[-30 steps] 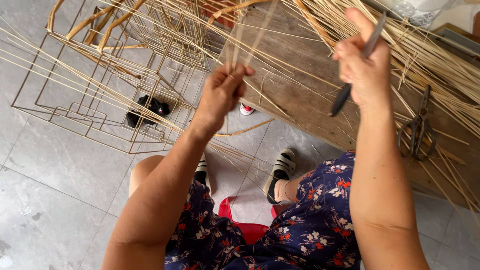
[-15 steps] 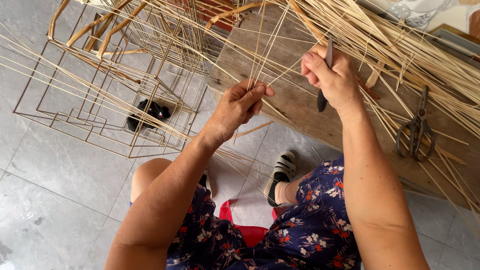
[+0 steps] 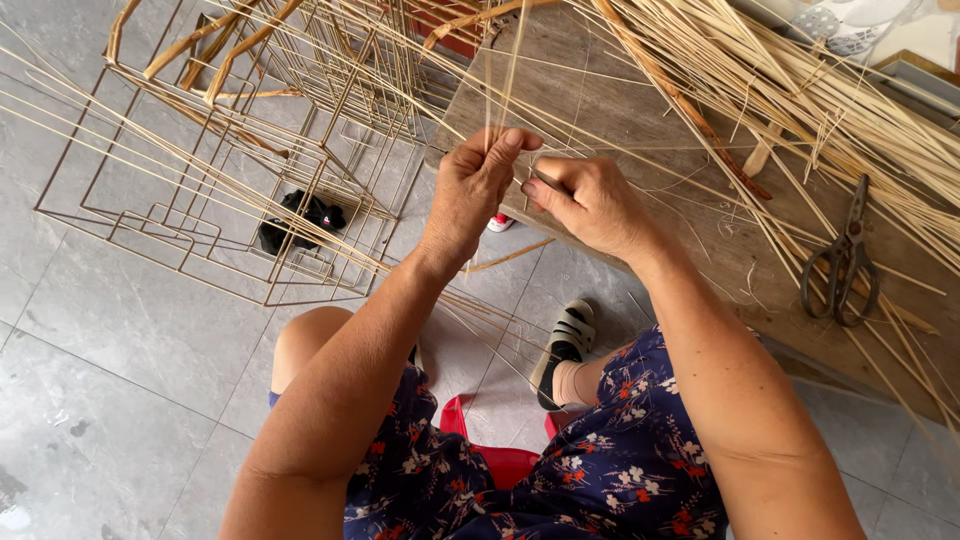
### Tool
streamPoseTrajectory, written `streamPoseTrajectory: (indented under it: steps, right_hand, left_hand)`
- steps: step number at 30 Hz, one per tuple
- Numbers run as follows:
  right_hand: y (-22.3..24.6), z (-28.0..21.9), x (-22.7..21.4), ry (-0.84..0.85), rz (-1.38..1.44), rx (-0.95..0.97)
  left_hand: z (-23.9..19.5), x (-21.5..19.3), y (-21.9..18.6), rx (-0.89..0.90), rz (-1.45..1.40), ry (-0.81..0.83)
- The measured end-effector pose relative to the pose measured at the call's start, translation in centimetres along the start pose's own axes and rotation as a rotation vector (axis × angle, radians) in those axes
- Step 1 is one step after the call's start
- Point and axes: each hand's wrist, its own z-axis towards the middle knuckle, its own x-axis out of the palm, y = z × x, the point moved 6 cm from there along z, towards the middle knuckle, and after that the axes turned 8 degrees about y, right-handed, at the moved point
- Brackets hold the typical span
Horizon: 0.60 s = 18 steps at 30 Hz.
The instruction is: The person sits on a low stool and uses a knife to split thin bamboo strips into finer strands. They then weave these strands into a wire basket frame, securing them by hand.
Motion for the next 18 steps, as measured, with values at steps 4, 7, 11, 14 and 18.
streamPoseTrajectory:
  steps: [4,7,11,14,18]
  right_hand:
    - [0.8,-0.2,-0.7,-0.092,-0.032,-0.029]
    - [1.3,0.0,0.2,-0.067,-0.103,-0.088]
    - [1.6,-0.1,3.0,0.027,-0.138,-0.094]
    - [2.0,-1.5,4.6,0.192,-0.13,-0.096]
    - [0.1,-6.2,6.9,0.678,-0.194,0.218]
  left_hand:
    - [0.0,1.1,0.7,-0.022,0.018,0.154]
    - [0.3,0.8,0.9,0.057,-0.031,0.092]
    - [0.8,-1.9,2.2,0.009,-0.055,-0.163]
    - [1.6,-5.8,1.0,0.14,-0.248,-0.275]
    - [1.1,-13.7,-1.7,0.246,-0.38,-0.513]
